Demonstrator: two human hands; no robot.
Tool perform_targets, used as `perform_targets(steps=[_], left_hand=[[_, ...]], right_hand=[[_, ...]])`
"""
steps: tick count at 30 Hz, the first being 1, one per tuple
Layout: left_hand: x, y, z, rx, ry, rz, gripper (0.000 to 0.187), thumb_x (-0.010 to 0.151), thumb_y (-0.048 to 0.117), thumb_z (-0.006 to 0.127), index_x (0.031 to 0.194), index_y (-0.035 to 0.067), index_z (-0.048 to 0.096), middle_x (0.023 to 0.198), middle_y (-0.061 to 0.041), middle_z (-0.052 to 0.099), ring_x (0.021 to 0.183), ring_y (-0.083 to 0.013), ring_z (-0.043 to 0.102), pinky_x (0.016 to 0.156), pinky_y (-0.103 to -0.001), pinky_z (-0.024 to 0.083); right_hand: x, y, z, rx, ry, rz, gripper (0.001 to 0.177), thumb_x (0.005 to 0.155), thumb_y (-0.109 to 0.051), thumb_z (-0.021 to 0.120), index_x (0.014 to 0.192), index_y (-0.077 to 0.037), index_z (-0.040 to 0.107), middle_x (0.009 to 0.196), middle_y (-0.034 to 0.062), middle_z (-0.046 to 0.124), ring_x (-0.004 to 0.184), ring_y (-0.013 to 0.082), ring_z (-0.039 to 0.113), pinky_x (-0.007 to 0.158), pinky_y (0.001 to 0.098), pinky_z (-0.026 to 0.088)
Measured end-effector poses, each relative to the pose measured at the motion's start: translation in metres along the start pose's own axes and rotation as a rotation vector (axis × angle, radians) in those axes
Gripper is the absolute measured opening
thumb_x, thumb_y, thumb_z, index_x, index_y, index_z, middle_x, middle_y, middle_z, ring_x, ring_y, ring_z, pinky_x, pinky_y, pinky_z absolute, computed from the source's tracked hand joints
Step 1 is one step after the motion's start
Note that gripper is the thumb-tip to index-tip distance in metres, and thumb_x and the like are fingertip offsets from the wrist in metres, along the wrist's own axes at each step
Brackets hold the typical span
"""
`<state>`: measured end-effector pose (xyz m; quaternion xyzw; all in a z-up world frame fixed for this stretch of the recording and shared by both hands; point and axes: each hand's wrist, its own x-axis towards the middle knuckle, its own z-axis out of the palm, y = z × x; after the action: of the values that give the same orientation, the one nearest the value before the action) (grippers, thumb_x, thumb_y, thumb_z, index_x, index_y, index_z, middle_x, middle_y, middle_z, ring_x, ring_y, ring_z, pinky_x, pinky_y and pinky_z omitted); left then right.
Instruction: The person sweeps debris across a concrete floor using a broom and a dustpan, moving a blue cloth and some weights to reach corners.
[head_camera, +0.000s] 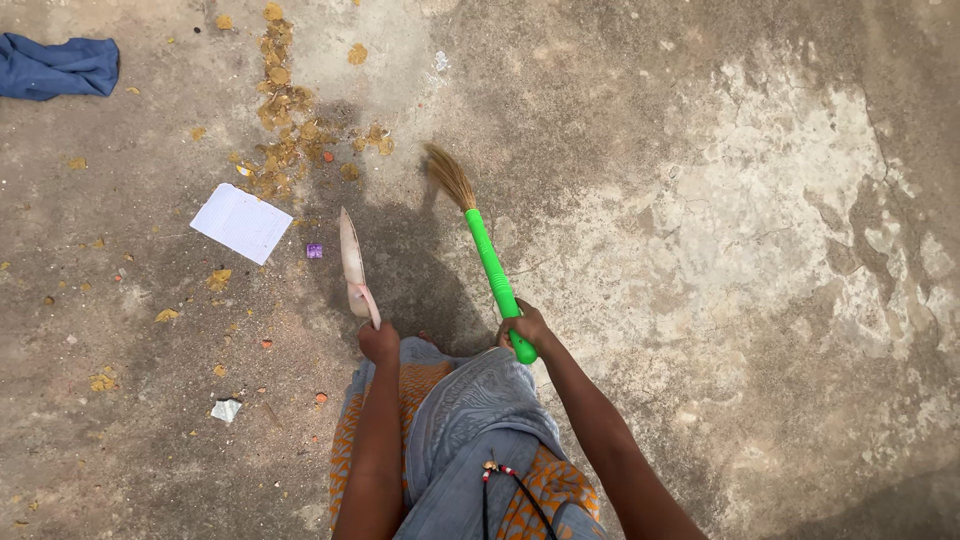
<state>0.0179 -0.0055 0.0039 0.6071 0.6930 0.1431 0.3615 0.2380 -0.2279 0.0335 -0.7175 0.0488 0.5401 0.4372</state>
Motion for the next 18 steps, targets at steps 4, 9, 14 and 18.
perform_targets(steps=[4, 9, 14, 18], left_hand=[[0.001, -0.004, -0.006, -0.024, 0.025, -0.004, 0.033, 0.079, 0.026, 0.069, 0.090, -0.005, 0.074, 0.091, -0.028, 0.072, 0.088, -0.0467, 0.070, 0.083, -0.054, 0.053], [0.007, -0.012, -0.018, -0.004, 0.027, -0.044, 0.033, 0.081, 0.027, 0.072, 0.091, -0.004, 0.076, 0.092, -0.028, 0.072, 0.089, -0.0470, 0.070, 0.084, -0.055, 0.053], [0.007, -0.011, -0.022, 0.047, 0.030, -0.107, 0.038, 0.080, 0.030, 0.073, 0.091, -0.006, 0.075, 0.092, -0.028, 0.072, 0.091, -0.0461, 0.070, 0.085, -0.054, 0.053], [0.005, -0.012, -0.014, 0.037, 0.108, -0.049, 0.034, 0.082, 0.026, 0.069, 0.091, -0.007, 0.073, 0.093, -0.029, 0.071, 0.090, -0.0478, 0.069, 0.084, -0.056, 0.052]], right_hand=[[-0.028, 0.010, -0.028, -0.328, 0.279, -0.017, 0.082, 0.073, 0.007, 0.071, 0.145, -0.001, 0.032, 0.074, 0.0183, 0.069, 0.053, 0.0262, 0.068, 0.050, 0.0402, 0.057], [-0.032, -0.006, -0.077, 0.159, 0.329, 0.001, 0.053, 0.081, -0.002, 0.072, 0.125, 0.010, 0.044, 0.075, 0.0185, 0.064, 0.054, 0.0262, 0.064, 0.046, 0.0405, 0.054], [-0.042, 0.006, -0.072, -0.056, 0.287, 0.085, 0.054, 0.077, -0.002, 0.074, 0.124, 0.006, 0.048, 0.077, 0.0189, 0.067, 0.056, 0.0268, 0.068, 0.047, 0.0416, 0.058], [-0.039, 0.029, -0.017, -0.639, 0.077, -0.019, 0.079, 0.071, -0.011, 0.074, 0.141, -0.003, 0.036, 0.091, 0.0236, 0.073, 0.065, 0.0305, 0.075, 0.061, 0.0417, 0.063]])
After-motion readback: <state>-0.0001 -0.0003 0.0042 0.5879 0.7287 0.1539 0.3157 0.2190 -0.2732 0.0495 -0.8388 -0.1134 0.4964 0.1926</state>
